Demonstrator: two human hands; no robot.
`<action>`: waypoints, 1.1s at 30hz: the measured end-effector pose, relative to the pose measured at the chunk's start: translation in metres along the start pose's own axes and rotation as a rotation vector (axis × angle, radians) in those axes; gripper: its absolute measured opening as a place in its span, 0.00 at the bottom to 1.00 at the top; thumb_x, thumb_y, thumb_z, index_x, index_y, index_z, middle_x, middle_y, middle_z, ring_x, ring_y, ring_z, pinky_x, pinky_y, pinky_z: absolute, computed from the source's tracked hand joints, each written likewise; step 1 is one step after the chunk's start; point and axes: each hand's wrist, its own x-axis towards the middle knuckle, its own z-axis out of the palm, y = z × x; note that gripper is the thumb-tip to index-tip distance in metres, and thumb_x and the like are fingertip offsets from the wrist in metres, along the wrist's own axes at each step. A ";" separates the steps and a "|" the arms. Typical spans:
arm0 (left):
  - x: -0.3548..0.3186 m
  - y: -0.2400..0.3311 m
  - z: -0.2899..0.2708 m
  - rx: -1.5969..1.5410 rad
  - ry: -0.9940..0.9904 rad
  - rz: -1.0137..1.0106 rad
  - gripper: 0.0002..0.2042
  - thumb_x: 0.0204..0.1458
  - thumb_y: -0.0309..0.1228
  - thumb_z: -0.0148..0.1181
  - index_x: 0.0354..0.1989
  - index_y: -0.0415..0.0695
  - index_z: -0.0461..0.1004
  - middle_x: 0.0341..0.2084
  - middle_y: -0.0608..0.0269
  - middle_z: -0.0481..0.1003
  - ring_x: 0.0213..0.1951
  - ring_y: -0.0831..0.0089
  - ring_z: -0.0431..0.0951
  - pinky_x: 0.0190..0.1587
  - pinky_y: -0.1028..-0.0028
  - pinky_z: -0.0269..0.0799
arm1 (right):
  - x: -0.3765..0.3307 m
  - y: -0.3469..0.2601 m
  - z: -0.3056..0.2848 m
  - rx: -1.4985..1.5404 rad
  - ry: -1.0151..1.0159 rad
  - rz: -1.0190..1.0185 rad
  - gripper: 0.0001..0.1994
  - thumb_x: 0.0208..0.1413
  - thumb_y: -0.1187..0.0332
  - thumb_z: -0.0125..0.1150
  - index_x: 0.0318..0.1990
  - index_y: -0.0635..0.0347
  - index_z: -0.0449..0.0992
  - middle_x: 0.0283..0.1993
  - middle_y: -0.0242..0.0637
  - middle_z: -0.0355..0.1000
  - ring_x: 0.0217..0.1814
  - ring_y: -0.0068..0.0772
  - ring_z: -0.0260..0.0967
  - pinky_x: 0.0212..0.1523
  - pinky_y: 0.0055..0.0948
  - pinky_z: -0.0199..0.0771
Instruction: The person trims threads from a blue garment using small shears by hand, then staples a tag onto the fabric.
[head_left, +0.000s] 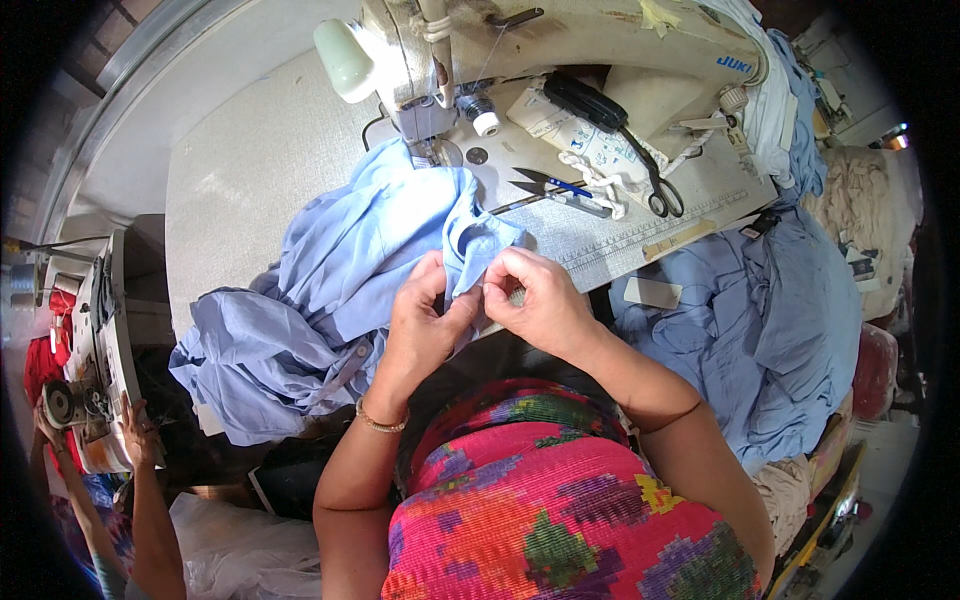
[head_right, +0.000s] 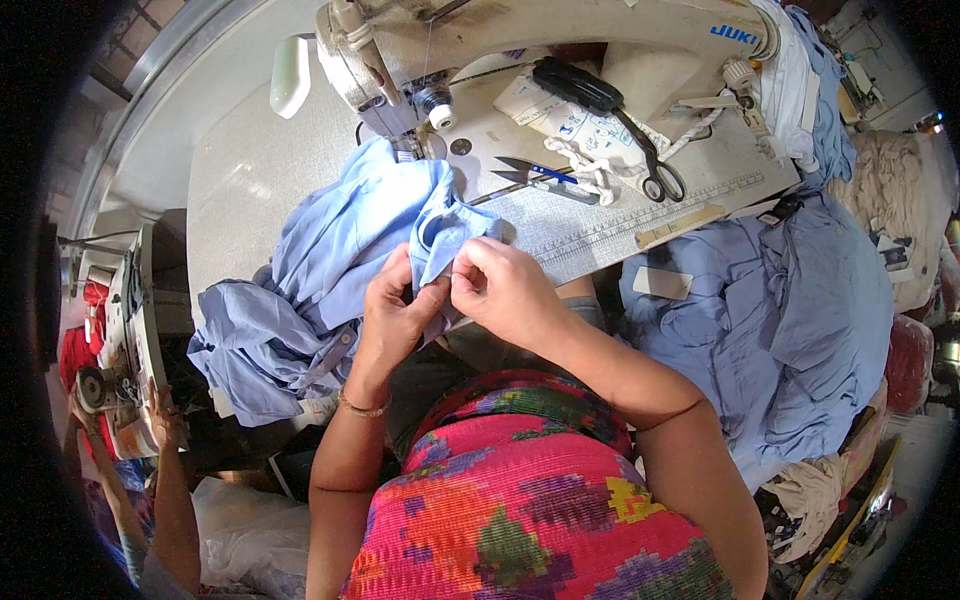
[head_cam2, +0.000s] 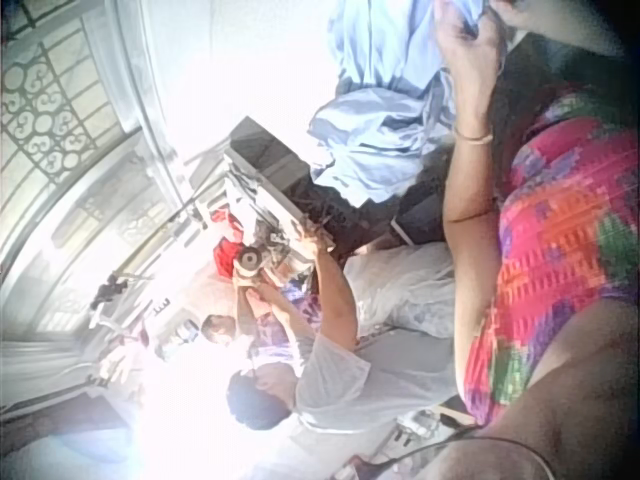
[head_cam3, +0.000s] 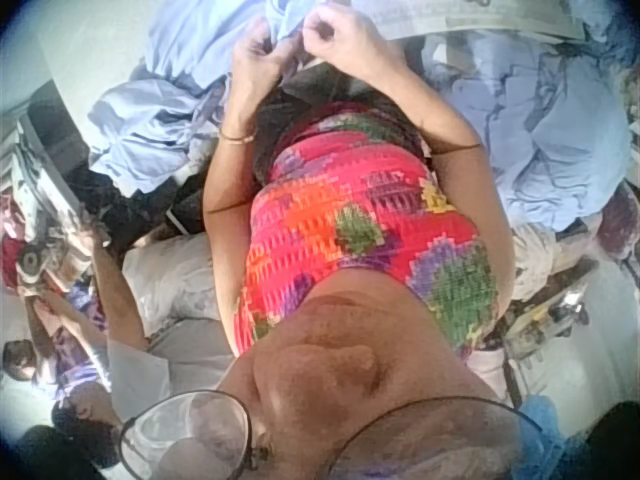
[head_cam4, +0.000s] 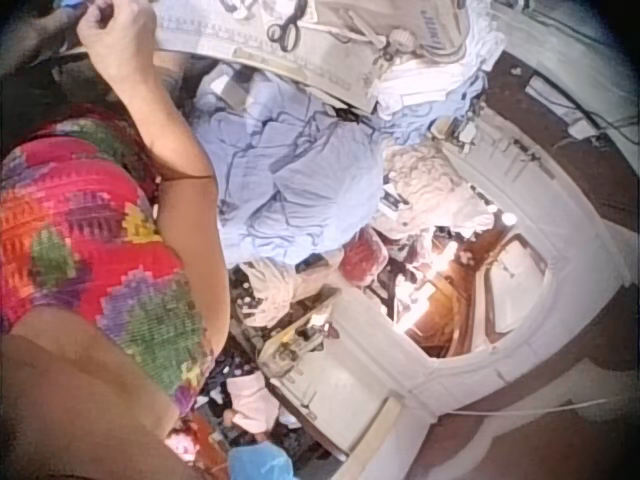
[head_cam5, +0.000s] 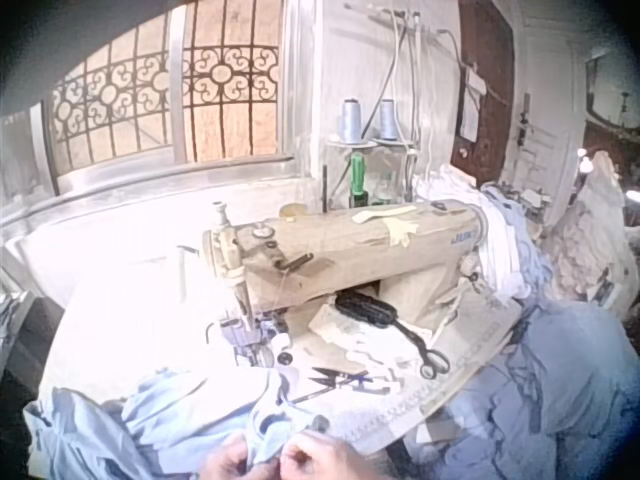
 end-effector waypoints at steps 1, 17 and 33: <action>0.000 -0.001 0.000 -0.009 0.010 0.005 0.08 0.44 0.20 0.56 0.34 0.35 0.74 0.34 0.60 0.71 0.39 0.70 0.70 0.45 0.75 0.63 | 0.000 0.001 0.000 -0.004 0.011 -0.015 0.05 0.44 0.75 0.58 0.26 0.65 0.69 0.25 0.42 0.68 0.26 0.38 0.69 0.28 0.31 0.69; -0.001 -0.007 -0.008 -0.292 -0.044 -0.203 0.08 0.48 0.22 0.55 0.36 0.35 0.75 0.38 0.63 0.70 0.41 0.75 0.69 0.47 0.75 0.62 | 0.003 0.003 -0.008 0.194 -0.100 0.043 0.06 0.51 0.72 0.57 0.31 0.69 0.72 0.27 0.40 0.72 0.30 0.28 0.70 0.33 0.27 0.70; 0.001 -0.003 -0.001 0.009 0.013 -0.017 0.07 0.46 0.20 0.54 0.34 0.35 0.73 0.33 0.60 0.70 0.37 0.70 0.70 0.43 0.75 0.64 | 0.006 0.005 -0.003 0.003 0.019 -0.041 0.05 0.42 0.75 0.58 0.25 0.64 0.68 0.23 0.41 0.67 0.24 0.36 0.68 0.26 0.30 0.68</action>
